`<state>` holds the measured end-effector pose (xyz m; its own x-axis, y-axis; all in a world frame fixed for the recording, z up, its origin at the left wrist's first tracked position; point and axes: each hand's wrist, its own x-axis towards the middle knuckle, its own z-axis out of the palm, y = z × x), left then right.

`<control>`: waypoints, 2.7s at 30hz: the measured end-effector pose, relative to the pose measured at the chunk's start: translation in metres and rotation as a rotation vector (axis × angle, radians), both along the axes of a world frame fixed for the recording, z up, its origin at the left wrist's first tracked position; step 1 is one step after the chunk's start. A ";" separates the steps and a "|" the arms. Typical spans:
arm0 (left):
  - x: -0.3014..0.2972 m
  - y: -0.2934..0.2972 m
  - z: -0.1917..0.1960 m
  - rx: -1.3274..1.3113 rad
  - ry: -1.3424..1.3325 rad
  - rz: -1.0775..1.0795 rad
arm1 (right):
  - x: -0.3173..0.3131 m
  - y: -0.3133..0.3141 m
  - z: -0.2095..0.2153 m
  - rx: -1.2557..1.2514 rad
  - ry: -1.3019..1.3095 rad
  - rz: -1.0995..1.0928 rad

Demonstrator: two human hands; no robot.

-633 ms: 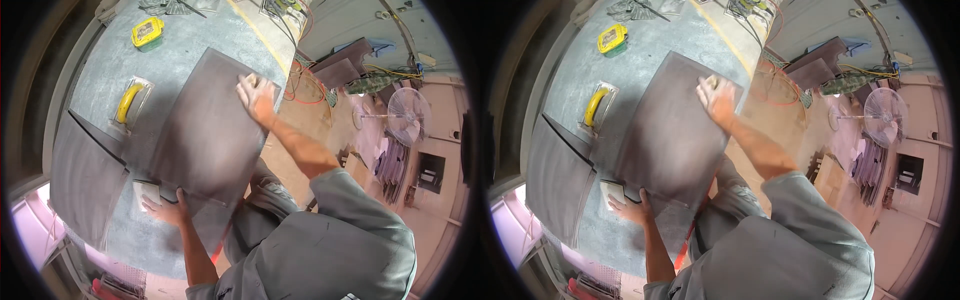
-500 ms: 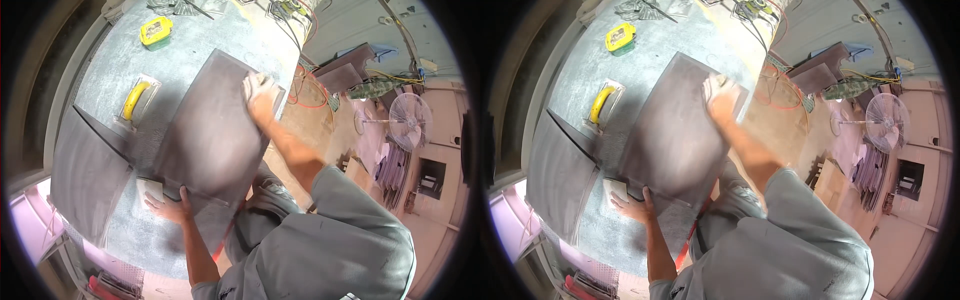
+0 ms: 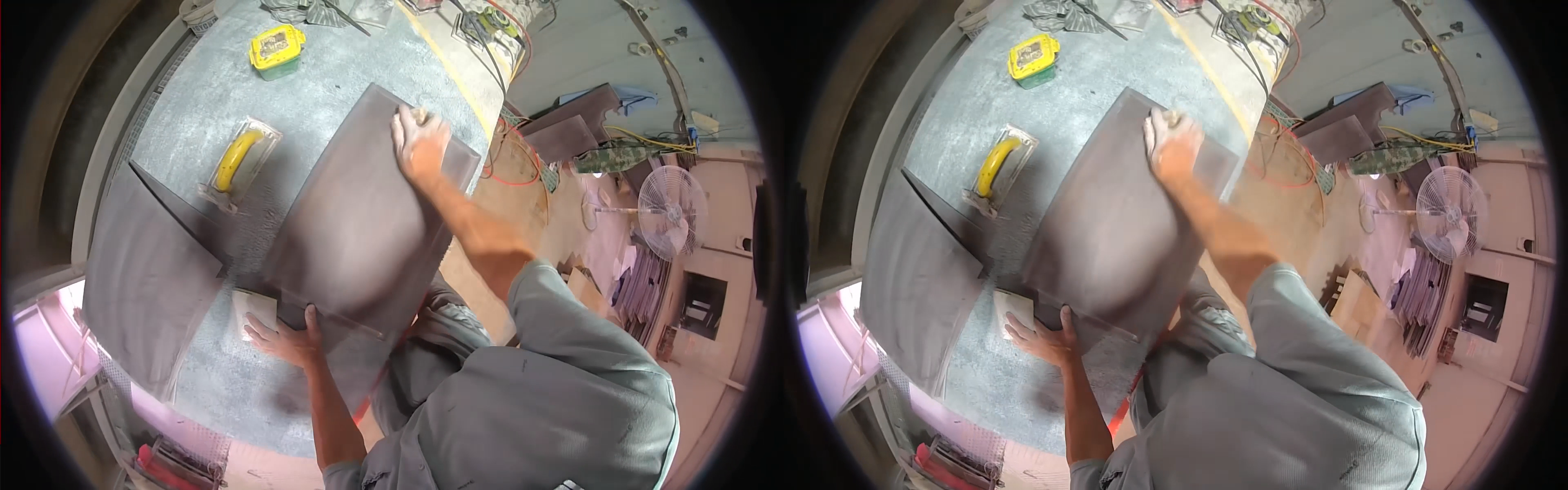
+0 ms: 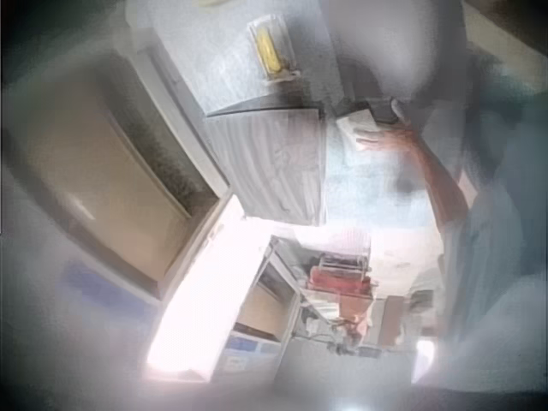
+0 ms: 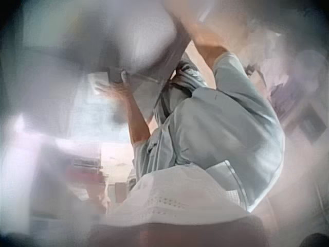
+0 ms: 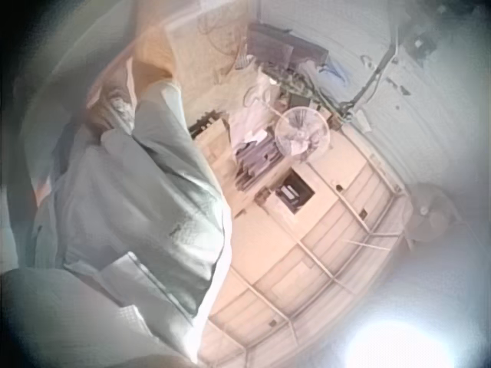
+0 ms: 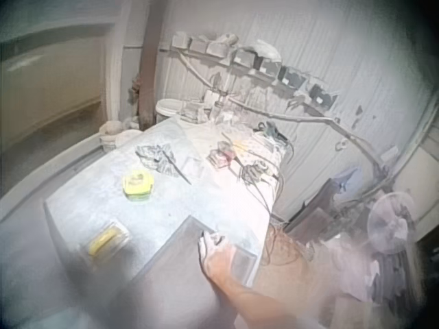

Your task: The person sands a dark-colored board using a sanding block, applies filler to imperfections with a putty knife, and then sands the surface again using a hand sander.

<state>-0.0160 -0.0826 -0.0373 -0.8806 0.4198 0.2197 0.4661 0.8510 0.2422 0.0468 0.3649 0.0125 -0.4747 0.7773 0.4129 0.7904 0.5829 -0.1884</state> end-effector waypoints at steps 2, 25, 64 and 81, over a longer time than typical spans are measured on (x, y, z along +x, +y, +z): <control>0.003 -0.001 0.002 -0.014 -0.006 0.009 | 0.007 -0.088 0.005 0.051 -0.085 0.137; 0.005 -0.002 0.008 -0.067 -0.020 0.034 | 0.033 -0.161 0.001 -0.024 -0.151 0.312; 0.004 -0.005 -0.001 -0.008 0.047 -0.001 | 0.074 -0.161 -0.009 -0.100 -0.305 0.414; 0.001 0.001 0.001 -0.027 0.026 -0.021 | 0.071 0.034 0.004 -0.002 -0.175 -0.046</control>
